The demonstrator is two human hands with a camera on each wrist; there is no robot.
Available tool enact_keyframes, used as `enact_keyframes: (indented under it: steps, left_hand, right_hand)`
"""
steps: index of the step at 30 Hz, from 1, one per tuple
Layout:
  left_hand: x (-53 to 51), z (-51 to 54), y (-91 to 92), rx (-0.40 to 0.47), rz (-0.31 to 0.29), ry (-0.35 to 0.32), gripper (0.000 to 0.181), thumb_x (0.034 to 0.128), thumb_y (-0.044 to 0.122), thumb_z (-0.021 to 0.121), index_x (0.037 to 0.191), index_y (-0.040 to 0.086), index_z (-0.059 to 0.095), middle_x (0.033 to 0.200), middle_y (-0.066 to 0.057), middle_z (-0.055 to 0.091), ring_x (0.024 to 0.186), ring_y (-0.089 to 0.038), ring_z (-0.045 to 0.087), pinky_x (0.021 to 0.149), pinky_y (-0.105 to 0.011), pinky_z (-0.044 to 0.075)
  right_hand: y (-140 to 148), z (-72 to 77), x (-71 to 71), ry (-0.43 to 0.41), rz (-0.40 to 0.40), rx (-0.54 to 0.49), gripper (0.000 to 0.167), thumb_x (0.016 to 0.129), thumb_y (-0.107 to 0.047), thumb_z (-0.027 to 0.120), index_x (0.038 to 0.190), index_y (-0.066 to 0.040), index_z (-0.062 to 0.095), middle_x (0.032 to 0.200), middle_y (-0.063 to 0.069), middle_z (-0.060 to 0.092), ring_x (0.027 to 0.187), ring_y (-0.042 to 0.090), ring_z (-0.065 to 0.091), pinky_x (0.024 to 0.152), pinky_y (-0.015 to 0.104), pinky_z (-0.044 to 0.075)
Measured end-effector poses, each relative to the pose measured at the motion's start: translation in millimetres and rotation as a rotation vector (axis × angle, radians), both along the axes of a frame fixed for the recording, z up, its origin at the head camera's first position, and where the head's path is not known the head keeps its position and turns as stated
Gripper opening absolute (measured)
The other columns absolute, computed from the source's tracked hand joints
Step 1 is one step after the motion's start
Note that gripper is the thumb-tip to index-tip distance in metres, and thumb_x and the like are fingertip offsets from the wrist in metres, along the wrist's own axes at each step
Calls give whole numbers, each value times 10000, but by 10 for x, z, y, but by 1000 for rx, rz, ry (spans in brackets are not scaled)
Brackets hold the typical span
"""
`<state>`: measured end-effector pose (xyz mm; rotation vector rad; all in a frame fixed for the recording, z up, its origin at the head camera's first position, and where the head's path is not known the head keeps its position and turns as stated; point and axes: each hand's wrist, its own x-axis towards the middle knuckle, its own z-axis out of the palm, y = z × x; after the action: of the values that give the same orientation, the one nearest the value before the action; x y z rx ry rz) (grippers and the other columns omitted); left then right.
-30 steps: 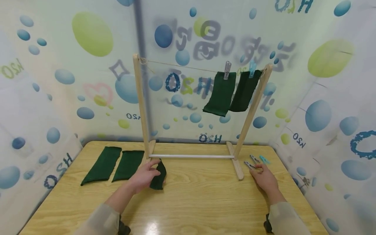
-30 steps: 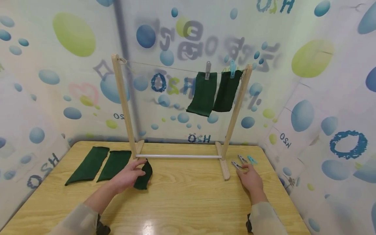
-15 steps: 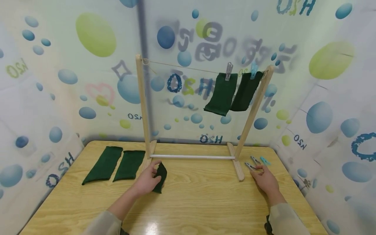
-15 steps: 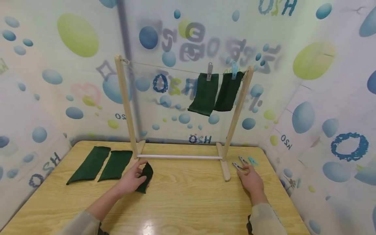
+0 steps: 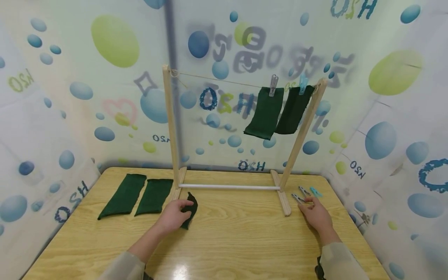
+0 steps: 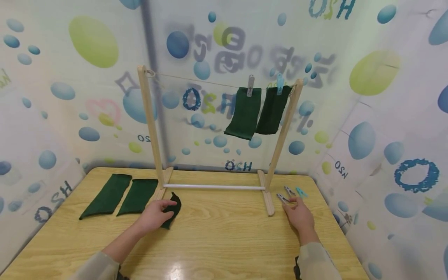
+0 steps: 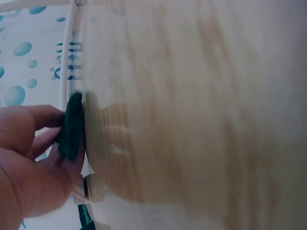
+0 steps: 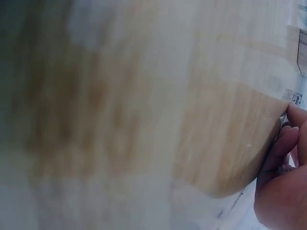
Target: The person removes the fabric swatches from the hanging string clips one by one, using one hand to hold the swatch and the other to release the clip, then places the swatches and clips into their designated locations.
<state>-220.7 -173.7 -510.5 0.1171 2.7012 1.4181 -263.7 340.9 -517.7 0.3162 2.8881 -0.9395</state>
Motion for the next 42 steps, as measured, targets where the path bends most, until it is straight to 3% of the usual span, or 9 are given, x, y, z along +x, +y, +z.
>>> enact_keyframes:
  steps: [3, 6, 10, 16, 20, 23, 29, 35, 42]
  left_hand:
    - [-9, 5, 2, -62, -12, 19, 326, 1003, 28, 744, 1324, -27, 759, 1420, -272, 703, 1346, -496, 644, 996, -540, 612]
    - [-15, 19, 7, -103, -8, 10, 331, 989, 52, 780, 1313, -9, 772, 1393, -248, 723, 1315, -485, 662, 1020, -568, 602]
    - [-7, 54, 15, -159, -1, -5, 368, 981, 110, 817, 1339, 33, 772, 1215, -168, 771, 1103, -354, 715, 866, -483, 621]
    - [21, 73, 8, -282, -31, 5, 463, 991, 239, 832, 1408, 59, 742, 888, -55, 739, 730, -127, 584, 605, -297, 466]
    - [48, 110, -27, -362, -24, 11, 540, 1000, 311, 822, 1465, 64, 703, 702, 0, 642, 545, -111, 468, 507, -277, 359]
    - [61, 151, -63, -391, -4, 4, 571, 990, 336, 831, 1479, 75, 694, 632, 30, 563, 513, -121, 438, 492, -285, 333]
    - [34, 157, -135, -345, -98, -103, 724, 940, 345, 886, 1560, 83, 621, 564, -11, 552, 480, -108, 312, 510, -281, 307]
    - [13, 130, -191, -247, -211, -120, 768, 985, 230, 843, 1630, 0, 495, 531, -15, 544, 452, -131, 469, 521, -285, 396]
    - [30, 193, -188, -187, -264, -141, 768, 979, 204, 849, 1625, -14, 495, 534, 1, 526, 466, -135, 490, 531, -299, 417]
  right_hand:
    - [-1, 5, 7, -1, -1, 0, 596, 1126, -447, 562, 1508, 3, 475, 1371, 356, 650, 1190, 517, 657, 987, 640, 519]
    - [1, 1, 5, 2, -3, 2, 588, 1127, -442, 562, 1503, 2, 478, 1365, 353, 653, 1184, 513, 660, 983, 637, 520]
    - [8, -8, 1, 5, -3, 2, 582, 1125, -441, 563, 1499, -2, 485, 1353, 346, 662, 1169, 500, 668, 972, 628, 524]
    - [20, -44, -11, 0, -11, 2, 584, 1117, -454, 569, 1496, -17, 492, 1348, 334, 670, 1156, 484, 677, 962, 613, 527]
    - [25, -61, -14, 0, -13, -1, 584, 1112, -456, 578, 1488, -17, 499, 1328, 328, 679, 1133, 472, 683, 949, 604, 529]
    - [28, -67, -16, 3, -13, -2, 577, 1111, -447, 580, 1484, -14, 501, 1316, 325, 684, 1121, 467, 686, 943, 604, 530]
    - [27, -53, -16, 8, -16, -3, 579, 1112, -449, 580, 1482, -11, 500, 1319, 327, 684, 1129, 474, 685, 949, 611, 527]
    - [34, -66, -12, 7, -15, 2, 592, 1115, -460, 582, 1479, -2, 496, 1309, 336, 679, 1110, 470, 688, 940, 611, 528]
    - [18, -51, -42, -11, -43, 9, 610, 1112, -478, 579, 1502, -17, 486, 1357, 337, 667, 1152, 465, 681, 963, 599, 527]
